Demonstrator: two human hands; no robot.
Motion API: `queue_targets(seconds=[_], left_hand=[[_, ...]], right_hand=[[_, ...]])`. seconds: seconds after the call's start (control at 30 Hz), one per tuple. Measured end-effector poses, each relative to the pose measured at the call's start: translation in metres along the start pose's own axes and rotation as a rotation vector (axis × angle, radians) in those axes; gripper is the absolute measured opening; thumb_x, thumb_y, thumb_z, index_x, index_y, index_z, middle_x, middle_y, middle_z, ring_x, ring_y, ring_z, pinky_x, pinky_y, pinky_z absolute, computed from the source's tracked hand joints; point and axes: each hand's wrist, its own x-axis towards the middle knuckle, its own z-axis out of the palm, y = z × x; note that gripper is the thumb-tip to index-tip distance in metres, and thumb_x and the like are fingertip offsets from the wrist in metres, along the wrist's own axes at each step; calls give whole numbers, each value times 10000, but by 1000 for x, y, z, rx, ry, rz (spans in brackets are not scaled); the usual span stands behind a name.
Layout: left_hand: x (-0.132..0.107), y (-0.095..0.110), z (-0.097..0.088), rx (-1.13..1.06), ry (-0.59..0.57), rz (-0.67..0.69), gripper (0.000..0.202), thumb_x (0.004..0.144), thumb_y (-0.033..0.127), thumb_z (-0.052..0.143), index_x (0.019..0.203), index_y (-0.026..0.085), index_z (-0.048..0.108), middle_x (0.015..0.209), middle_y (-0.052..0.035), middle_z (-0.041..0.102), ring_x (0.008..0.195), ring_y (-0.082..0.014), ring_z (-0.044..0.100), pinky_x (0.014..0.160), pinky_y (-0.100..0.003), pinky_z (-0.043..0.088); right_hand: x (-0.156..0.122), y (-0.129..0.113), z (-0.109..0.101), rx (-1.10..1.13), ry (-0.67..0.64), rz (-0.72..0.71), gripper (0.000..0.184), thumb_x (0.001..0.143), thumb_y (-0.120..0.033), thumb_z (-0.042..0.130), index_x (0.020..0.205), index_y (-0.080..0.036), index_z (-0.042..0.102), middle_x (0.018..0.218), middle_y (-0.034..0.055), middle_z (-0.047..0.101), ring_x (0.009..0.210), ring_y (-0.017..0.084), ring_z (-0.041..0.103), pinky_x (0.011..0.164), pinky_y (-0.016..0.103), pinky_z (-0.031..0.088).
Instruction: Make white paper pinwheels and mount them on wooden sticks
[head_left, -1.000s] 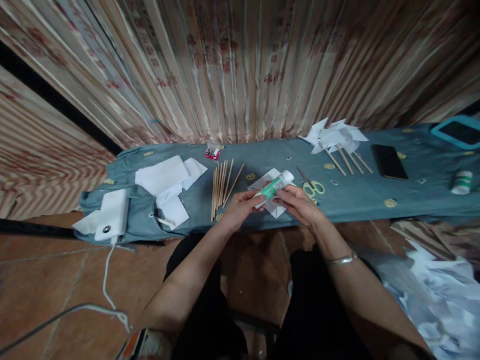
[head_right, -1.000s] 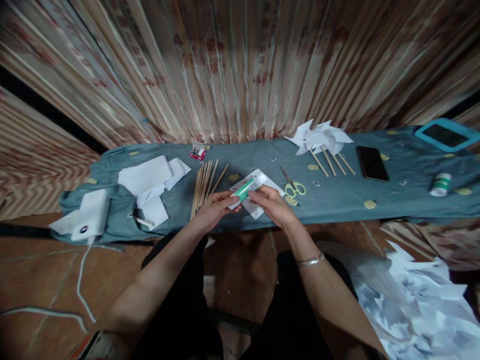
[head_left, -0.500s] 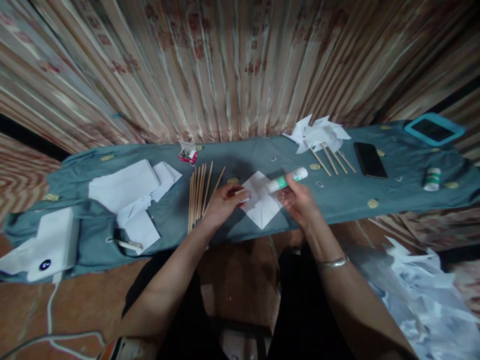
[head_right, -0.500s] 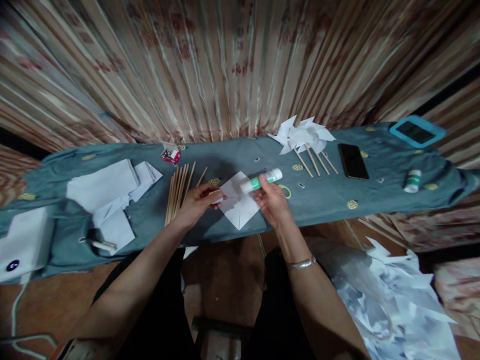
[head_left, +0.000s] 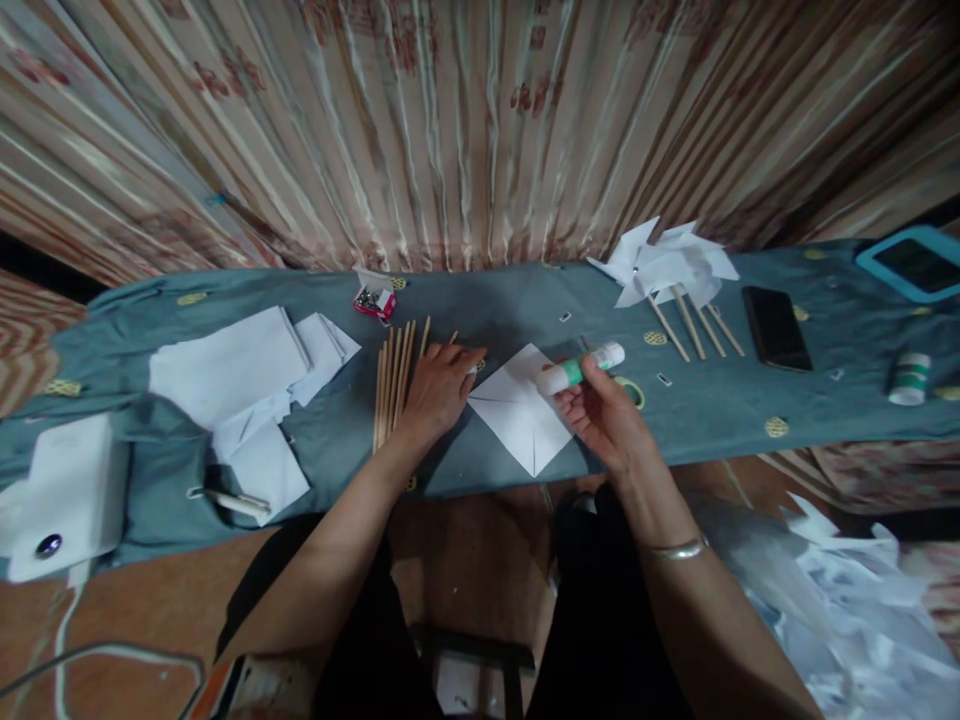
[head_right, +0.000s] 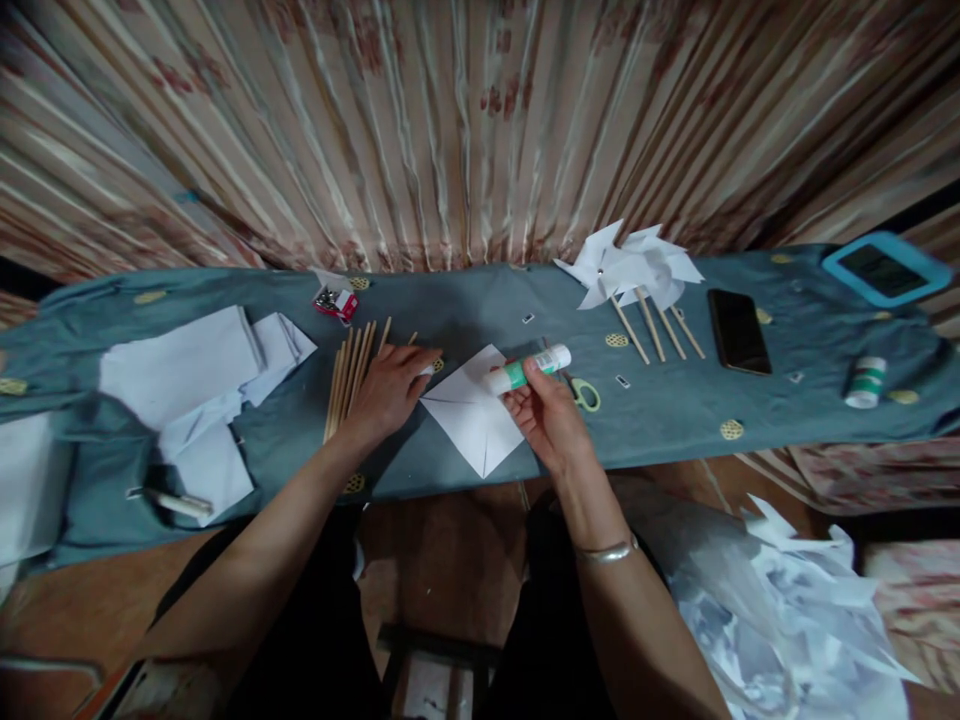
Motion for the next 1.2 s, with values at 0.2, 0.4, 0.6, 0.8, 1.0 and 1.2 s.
queue_targets(seconds=[0.2,0.4,0.6,0.8,1.0,1.2], left_hand=[[-7,14,-8,-2,128,11,399,938,199,450,1316,187,577,1442,-126,499,1317,-322,407,1068,-534,379],[-32,50,5,-152,44,263,395,952,266,487,1329,167,550,1430,-162,501,1379,-289,383,1118,-503,362],[-49,66,26,-157,-98,234,533,855,437,648,1346,251,555,1563,-180,302,1474,-414,167,1134,-641,219],[-48,63,28,-164,-119,206,507,867,456,622,1319,230,587,1550,-188,327,1455,-415,222,1140,-622,223],[-48,63,30,-185,-107,212,533,859,460,630,1334,224,574,1560,-171,317,1463,-411,197,1149,-616,211],[-49,63,33,-185,-108,210,524,865,474,618,1327,231,573,1561,-151,319,1463,-408,194,1151,-616,202]], right_hand=[[-2,-4,-4,-92,-17,-24,177,730,-365,778,823,-246,686,861,-6,753,821,162,710,755,287,604],[-6,-6,-10,-209,47,-106,312,664,-479,816,770,-241,645,784,-6,724,724,157,682,694,288,595],[-8,-3,-14,-741,169,-470,334,712,-524,762,759,-227,615,693,-17,651,611,128,578,586,266,492],[-12,2,-17,-1288,104,-563,346,802,-559,659,884,-229,595,747,27,675,726,212,633,689,350,494],[-10,6,-19,-1413,48,-565,376,839,-567,608,979,-218,604,838,73,711,805,255,671,752,389,506],[-9,10,-17,-1478,47,-617,368,847,-556,605,1004,-223,606,897,84,721,814,254,674,727,378,510]])
